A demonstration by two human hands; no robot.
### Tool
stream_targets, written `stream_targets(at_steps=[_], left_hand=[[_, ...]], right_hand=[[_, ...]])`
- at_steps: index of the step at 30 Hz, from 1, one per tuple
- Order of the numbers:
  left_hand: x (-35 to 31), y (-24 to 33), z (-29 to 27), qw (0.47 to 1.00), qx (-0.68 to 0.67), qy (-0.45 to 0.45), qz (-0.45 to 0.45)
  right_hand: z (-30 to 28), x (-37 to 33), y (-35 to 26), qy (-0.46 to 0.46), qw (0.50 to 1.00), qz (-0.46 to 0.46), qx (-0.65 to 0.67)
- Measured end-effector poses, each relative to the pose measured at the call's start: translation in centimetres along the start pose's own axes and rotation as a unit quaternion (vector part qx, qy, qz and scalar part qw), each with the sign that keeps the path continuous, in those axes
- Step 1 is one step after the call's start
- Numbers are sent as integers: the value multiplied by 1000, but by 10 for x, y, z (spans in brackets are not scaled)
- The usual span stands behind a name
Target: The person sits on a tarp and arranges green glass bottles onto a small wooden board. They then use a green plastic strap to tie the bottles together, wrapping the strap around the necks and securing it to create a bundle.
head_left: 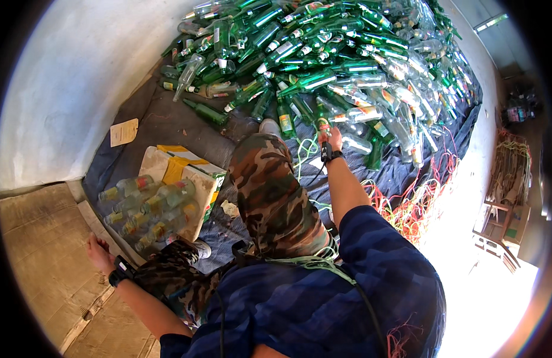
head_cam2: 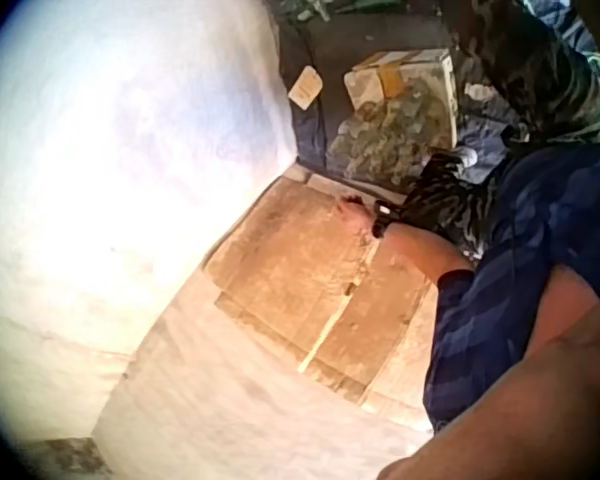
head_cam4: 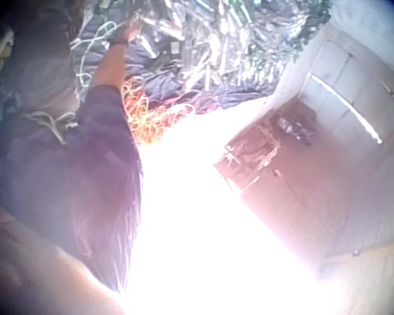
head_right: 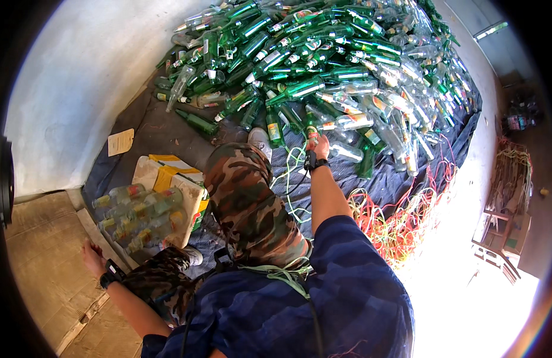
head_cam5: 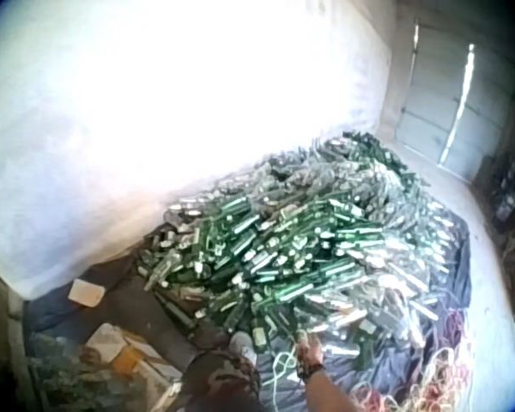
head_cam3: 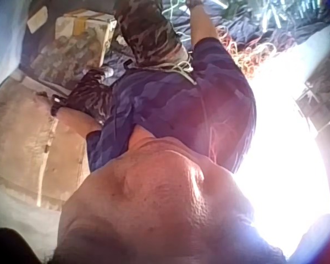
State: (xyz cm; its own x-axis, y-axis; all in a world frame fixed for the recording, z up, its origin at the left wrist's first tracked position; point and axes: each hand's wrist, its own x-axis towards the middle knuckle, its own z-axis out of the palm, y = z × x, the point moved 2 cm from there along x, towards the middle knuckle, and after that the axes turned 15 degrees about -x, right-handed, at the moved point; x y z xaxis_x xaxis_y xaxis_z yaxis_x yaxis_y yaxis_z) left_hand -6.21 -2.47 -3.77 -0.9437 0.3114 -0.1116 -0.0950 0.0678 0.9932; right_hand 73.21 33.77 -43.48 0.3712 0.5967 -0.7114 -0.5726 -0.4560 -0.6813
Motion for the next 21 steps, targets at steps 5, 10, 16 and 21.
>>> stream_targets(at_steps=[5, 10, 16, 21], left_hand=[[-4, 1, 17, 1000, -22, -4, 1], [-1, 15, -10, 999, -19, -15, 41], [-10, 33, 39, 984, -159, -40, 71], [-18, 59, 27, 980, -155, 23, 122]], right_hand=[[-38, -21, -4, 40, 993, -82, -75], [-72, -28, 13, 20, 942, -163, -293], [-184, 61, -50, 110, 334, -733, -583], [-165, -2, -61, 26, 919, -193, -343]])
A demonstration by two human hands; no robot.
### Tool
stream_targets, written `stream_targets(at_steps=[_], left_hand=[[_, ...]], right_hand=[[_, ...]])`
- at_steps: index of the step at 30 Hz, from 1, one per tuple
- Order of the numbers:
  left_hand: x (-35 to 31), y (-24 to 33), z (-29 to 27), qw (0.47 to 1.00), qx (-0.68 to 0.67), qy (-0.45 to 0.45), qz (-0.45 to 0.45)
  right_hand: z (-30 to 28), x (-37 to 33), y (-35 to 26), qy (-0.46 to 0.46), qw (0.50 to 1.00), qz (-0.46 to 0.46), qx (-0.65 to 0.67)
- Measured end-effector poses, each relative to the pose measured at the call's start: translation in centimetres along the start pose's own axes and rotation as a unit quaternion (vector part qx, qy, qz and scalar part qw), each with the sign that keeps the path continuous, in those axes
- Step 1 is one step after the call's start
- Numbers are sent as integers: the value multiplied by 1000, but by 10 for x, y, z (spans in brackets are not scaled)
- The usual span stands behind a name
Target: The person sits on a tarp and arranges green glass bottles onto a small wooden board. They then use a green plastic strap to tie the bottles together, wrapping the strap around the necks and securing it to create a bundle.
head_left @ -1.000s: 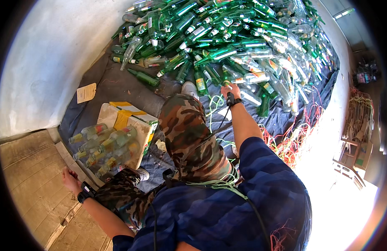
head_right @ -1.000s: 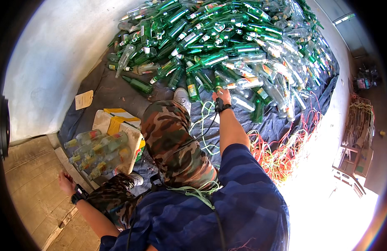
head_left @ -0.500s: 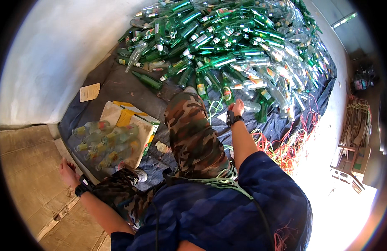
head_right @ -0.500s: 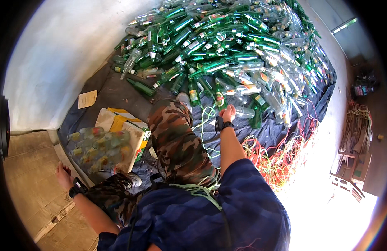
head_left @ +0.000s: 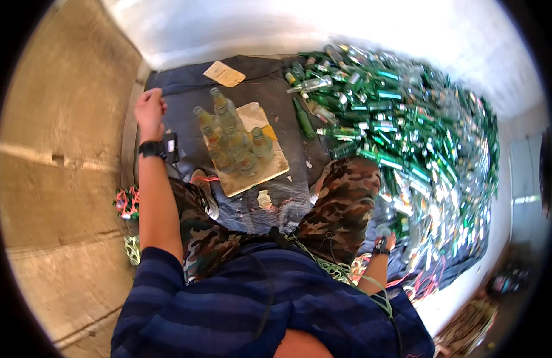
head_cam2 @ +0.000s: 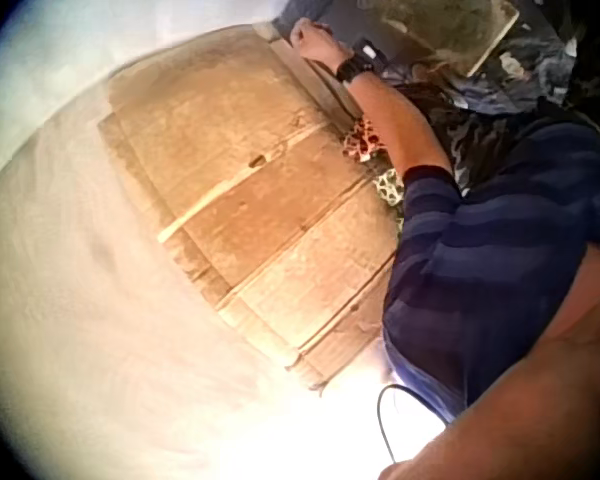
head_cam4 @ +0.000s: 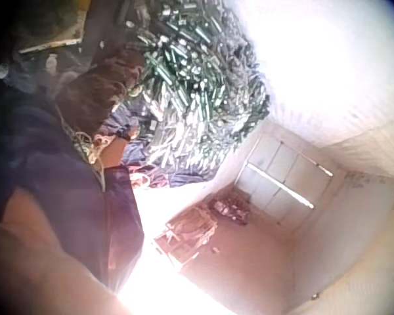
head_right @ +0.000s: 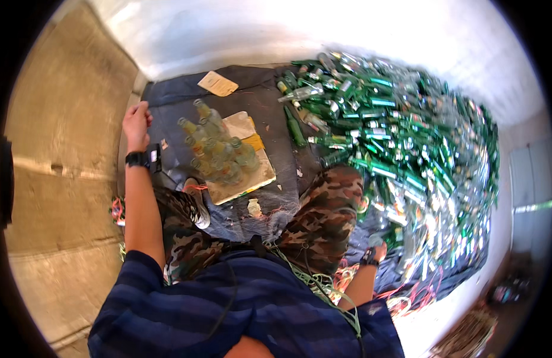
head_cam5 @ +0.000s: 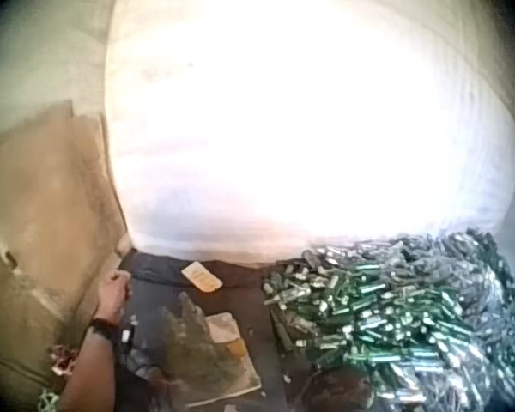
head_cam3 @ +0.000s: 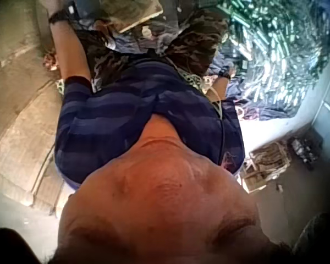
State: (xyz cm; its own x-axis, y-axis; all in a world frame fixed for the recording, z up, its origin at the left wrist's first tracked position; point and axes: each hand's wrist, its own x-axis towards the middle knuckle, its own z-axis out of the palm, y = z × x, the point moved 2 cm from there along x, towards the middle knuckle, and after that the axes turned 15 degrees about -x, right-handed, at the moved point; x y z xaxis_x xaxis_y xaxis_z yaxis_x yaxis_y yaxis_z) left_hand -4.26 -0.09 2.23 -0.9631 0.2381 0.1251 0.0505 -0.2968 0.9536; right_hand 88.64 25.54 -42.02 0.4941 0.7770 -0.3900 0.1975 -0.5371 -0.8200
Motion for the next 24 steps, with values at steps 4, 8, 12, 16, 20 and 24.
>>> stream_targets(at_steps=[4, 8, 12, 16, 20, 24], left_hand=[[0, -8, -4, 1000, -12, 9, -1], [2, -3, 2, 999, -36, 21, -10], [3, -2, 6, 1000, -25, 7, -8], [-2, 5, 2, 1000, 10, 19, -14], [2, -4, 1, 999, 27, 14, -37], [7, -7, -5, 997, 64, 10, -39]], right_hand=[[-42, -56, -71, 8, 987, 160, 34], [-37, -95, -138, -44, 996, 59, -49], [-26, -112, -226, -29, 942, -211, -259], [9, -129, -329, 25, 825, -446, -347], [52, -201, -451, 77, 752, -561, -337], [118, -303, -535, 51, 729, -589, -347]])
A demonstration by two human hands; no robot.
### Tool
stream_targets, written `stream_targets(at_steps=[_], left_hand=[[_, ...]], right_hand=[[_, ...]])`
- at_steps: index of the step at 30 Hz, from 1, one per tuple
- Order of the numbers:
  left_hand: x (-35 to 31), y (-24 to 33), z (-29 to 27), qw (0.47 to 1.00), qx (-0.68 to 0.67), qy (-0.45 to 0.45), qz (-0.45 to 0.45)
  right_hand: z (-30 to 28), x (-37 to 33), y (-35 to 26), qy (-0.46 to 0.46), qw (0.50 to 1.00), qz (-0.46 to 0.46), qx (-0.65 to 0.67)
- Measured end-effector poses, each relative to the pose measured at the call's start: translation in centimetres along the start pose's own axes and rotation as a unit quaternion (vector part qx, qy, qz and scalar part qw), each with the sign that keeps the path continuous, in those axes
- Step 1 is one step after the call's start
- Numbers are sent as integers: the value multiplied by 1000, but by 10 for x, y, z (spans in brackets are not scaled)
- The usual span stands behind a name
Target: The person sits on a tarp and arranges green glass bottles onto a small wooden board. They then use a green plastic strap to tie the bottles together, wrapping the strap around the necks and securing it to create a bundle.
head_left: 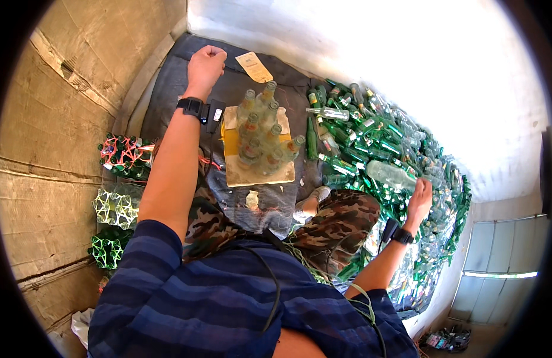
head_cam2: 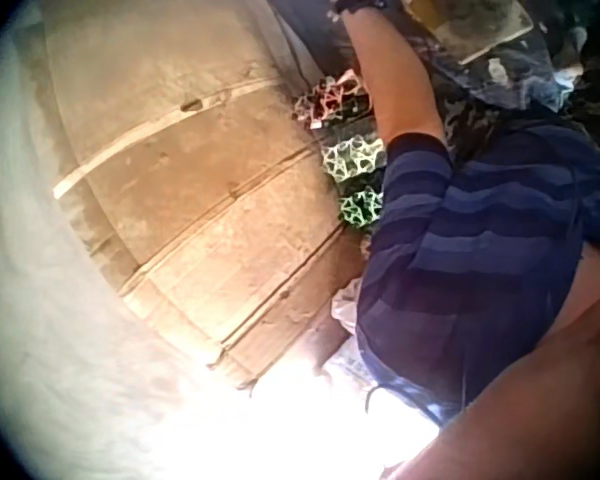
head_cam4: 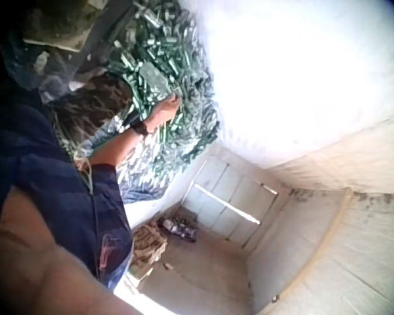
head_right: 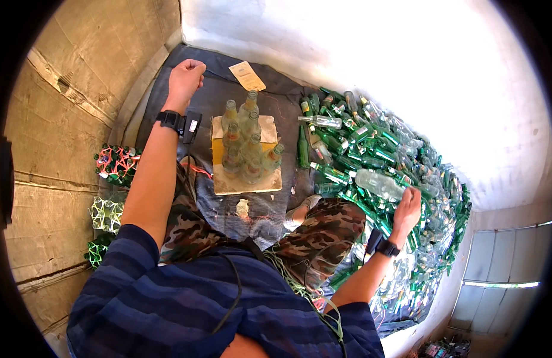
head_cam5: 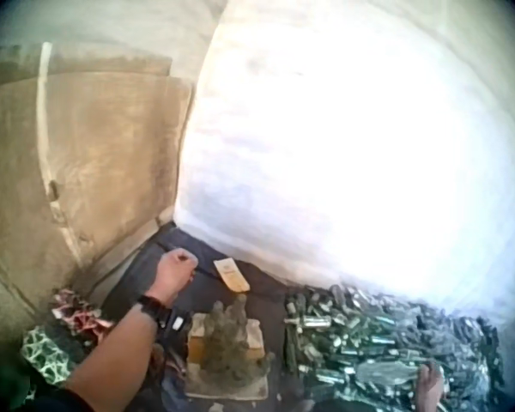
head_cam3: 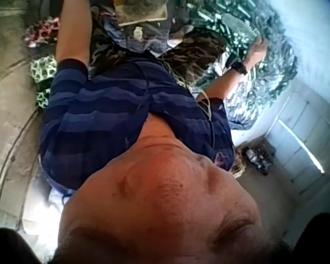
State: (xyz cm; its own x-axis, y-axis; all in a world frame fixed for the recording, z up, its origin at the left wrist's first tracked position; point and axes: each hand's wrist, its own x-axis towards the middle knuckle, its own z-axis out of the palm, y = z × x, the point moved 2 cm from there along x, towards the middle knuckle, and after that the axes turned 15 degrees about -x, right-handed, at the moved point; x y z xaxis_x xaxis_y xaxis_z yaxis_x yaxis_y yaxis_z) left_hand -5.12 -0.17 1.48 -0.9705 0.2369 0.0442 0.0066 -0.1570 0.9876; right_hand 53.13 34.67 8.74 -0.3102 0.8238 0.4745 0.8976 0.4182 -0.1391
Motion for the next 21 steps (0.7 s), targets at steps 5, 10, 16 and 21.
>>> stream_targets(at_steps=[5, 10, 16, 21], left_hand=[[1, 0, 3, 1000, 24, -6, 1], [-3, 5, 10, 996, 85, -16, 21], [-8, 7, 20, 990, 135, -26, 35], [-13, 9, 23, 984, 172, -37, 43]], right_hand=[[10, 53, -106, -44, 997, -58, 9], [46, 67, -200, -119, 978, -169, 32], [80, 48, -258, -130, 958, -229, 110], [104, 24, -275, -122, 935, -283, 174]])
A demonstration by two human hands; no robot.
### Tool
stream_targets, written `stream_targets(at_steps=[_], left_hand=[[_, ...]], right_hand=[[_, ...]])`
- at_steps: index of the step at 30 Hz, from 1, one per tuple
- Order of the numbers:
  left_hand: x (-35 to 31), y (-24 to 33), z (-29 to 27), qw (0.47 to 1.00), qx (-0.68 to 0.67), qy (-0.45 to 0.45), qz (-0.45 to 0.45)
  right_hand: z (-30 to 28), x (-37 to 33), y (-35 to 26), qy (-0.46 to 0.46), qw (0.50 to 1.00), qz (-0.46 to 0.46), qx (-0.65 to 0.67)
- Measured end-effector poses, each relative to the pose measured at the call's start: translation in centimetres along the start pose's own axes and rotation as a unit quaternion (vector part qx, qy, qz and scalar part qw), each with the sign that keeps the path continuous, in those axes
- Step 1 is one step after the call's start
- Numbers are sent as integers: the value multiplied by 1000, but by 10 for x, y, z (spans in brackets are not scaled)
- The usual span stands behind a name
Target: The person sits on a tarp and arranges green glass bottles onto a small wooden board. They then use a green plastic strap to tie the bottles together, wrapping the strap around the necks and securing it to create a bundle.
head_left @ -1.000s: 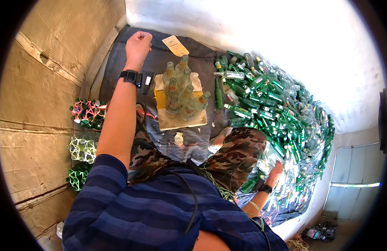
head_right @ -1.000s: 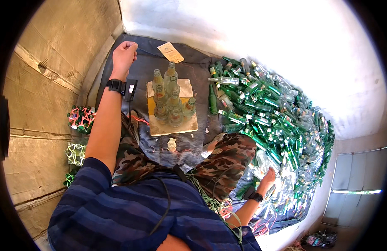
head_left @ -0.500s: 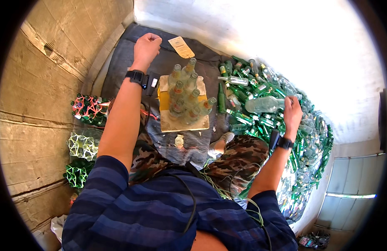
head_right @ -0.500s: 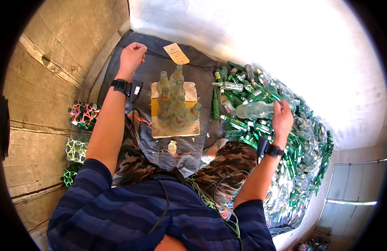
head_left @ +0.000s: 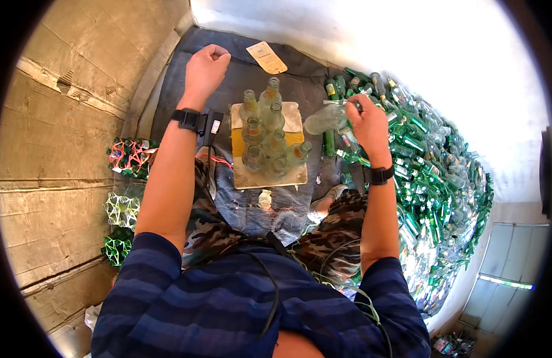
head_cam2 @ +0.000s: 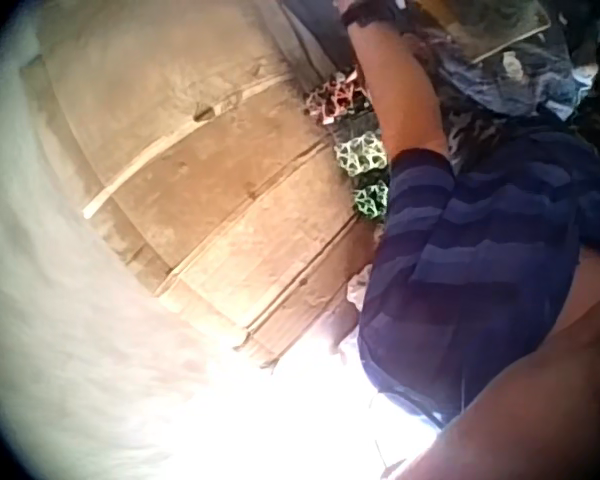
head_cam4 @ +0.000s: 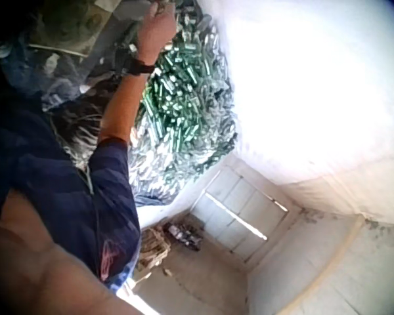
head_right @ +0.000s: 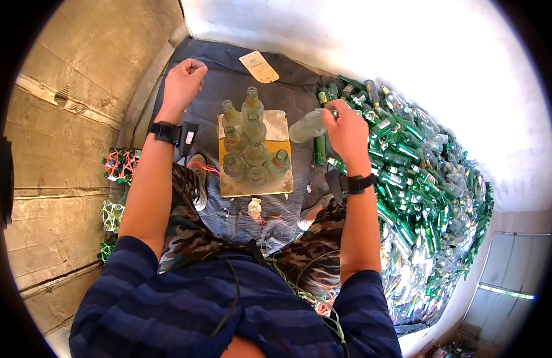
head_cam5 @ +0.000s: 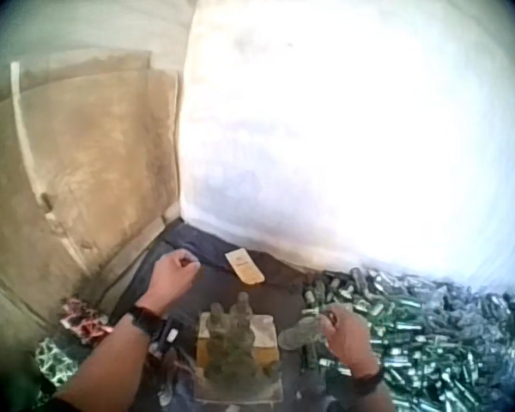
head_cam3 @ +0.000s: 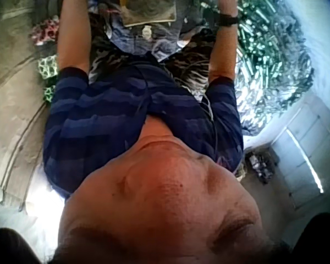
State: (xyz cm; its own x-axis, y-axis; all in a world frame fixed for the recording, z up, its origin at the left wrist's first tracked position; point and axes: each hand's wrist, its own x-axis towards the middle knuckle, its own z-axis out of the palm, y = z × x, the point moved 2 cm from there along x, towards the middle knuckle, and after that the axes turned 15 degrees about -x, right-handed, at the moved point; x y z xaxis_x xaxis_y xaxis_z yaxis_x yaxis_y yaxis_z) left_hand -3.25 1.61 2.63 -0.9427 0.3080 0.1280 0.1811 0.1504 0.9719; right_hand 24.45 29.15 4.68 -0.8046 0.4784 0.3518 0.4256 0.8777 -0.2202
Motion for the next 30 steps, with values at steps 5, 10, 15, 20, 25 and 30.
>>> stream_targets(at_steps=[5, 10, 15, 20, 25, 30], left_hand=[[0, -2, 9, 999, 36, -12, 38], [-3, 0, 15, 997, 54, -16, 51], [-4, 3, 21, 997, 53, -23, 43], [-4, 4, 20, 996, 71, -34, 29], [-4, 2, 19, 996, 70, -35, 42], [-5, 1, 17, 995, 69, -32, 59]], right_hand=[[22, -3, -15, -40, 999, -22, 25], [40, -1, -19, -67, 997, -31, 30], [48, -1, -28, -89, 995, -38, 13], [56, -2, -35, -88, 994, -64, 16], [59, -3, -41, -94, 992, -75, 23], [60, -4, -44, -128, 987, -83, 43]])
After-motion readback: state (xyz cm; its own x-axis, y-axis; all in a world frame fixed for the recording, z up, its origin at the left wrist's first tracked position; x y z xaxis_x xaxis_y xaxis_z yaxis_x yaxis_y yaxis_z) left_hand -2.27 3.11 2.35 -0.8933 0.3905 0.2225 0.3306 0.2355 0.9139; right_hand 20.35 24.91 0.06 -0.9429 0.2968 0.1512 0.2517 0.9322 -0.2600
